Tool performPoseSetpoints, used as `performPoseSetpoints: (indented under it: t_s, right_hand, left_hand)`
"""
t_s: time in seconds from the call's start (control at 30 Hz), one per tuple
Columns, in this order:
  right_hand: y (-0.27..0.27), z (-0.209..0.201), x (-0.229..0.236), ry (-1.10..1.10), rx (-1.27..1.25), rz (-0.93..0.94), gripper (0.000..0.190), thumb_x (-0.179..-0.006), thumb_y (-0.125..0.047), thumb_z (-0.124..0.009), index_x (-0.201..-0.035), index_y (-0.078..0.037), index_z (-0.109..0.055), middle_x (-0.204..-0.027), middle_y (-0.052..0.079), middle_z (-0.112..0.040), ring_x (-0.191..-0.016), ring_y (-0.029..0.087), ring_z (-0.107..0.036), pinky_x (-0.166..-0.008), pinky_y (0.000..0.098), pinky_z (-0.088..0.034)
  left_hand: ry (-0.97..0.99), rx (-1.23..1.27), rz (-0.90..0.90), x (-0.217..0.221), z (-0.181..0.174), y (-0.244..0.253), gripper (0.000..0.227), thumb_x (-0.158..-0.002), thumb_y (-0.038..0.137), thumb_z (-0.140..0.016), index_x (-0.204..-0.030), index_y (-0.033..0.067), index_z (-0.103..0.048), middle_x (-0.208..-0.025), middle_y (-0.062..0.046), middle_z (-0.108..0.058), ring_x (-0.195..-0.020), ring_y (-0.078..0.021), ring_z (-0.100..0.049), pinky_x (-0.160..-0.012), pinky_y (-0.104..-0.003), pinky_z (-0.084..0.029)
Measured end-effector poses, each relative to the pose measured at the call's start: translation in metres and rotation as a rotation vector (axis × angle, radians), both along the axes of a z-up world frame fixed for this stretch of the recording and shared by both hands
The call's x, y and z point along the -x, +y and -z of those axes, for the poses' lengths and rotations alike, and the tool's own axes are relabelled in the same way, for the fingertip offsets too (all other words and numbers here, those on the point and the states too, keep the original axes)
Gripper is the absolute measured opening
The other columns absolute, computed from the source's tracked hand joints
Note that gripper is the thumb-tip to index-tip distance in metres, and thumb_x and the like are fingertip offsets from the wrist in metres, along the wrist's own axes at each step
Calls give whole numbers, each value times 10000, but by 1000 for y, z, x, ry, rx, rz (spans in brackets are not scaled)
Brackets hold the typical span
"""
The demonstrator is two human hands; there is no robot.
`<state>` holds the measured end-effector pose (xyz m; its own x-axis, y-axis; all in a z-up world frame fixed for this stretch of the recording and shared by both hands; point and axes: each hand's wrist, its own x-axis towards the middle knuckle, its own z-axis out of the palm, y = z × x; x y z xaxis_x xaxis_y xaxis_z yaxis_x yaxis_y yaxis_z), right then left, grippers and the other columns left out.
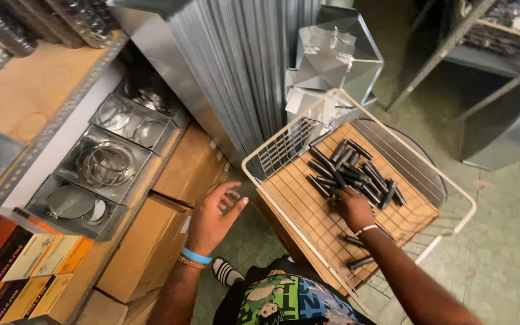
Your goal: The person repeatedly picks up small cylindrical metal parts from a wire basket and places them into a metal tray on a shelf. The action is performed one at a time in a repetitive loop.
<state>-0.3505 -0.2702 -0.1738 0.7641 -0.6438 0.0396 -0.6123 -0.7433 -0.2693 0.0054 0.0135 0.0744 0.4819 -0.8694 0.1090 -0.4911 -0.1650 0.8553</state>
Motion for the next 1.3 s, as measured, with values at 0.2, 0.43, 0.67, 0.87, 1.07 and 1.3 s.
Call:
performPoseSetpoints:
  t_s: [0.2, 0.43, 0.67, 0.87, 1.07, 1.3]
  right_hand:
    - [8, -50, -62, -467, -287, 301, 451, -966, -375, -949, -1336, -140, -844, -1167, 134, -830, -1130, 393, -816, -1014, 513, -636]
    - [87, -169, -221, -729, -937, 257, 359, -904, -115, -977, -1240, -33, -880, -1071, 42, -872, -940, 113, -760, -884, 260, -609]
    - [158, -177, -354, -722, -1547, -195, 117, -1016, -129, -886, -1060, -82, -788, -946, -22, -787, -851, 65, -718, -793, 227, -571]
    - [211, -199, -438, -560, -1644, -199, 151, -1035, -167, -864, -1161, -85, -848, -960, -31, -808, -841, 64, -686, -717, 260, -496]
    - [242, -262, -513, -462, -1658, -101, 501, -967, -137, -847, -1452, -39, -769, -1180, 92, -819, -1046, 226, -754, -1009, 547, -682]
    - [206, -265, -609, -481, -1521, -177, 478, -981, -241, -860, -1388, 0, -794, -1142, 108, -770, -1131, 292, -807, -1038, 515, -634]
  left_hand:
    - [-81, 46, -27, -15, -9, 17, 624, -843, 286, -1035, -1386, 64, -821, -1123, -215, -850, -1026, -431, -845, -858, -490, -703]
    - [-376, 94, 276, -50, -41, 32, 1112, -761, 430, -1082, -1661, 72, -535, -1743, -209, -507, -1548, -446, -522, -1293, -591, -425]
    - [-480, 43, 189, -117, -9, 88, 1237, -802, 430, -1069, -1780, 107, -383, -1870, -307, -283, -1676, -528, -406, -1310, -604, -414]
    - [-361, 51, 114, -177, -33, 151, 1196, -844, 453, -1000, -1793, 89, -371, -1767, -244, -371, -1586, -449, -509, -1284, -578, -477]
    - [-373, -81, -42, -258, -46, 171, 1147, -820, 446, -1036, -1717, 40, -448, -1778, -325, -379, -1609, -522, -456, -1256, -640, -502]
    - [-407, -27, -460, -402, -147, 206, 1082, -844, 155, -1003, -1753, 12, -433, -1708, -467, -380, -1536, -743, -446, -1145, -794, -518]
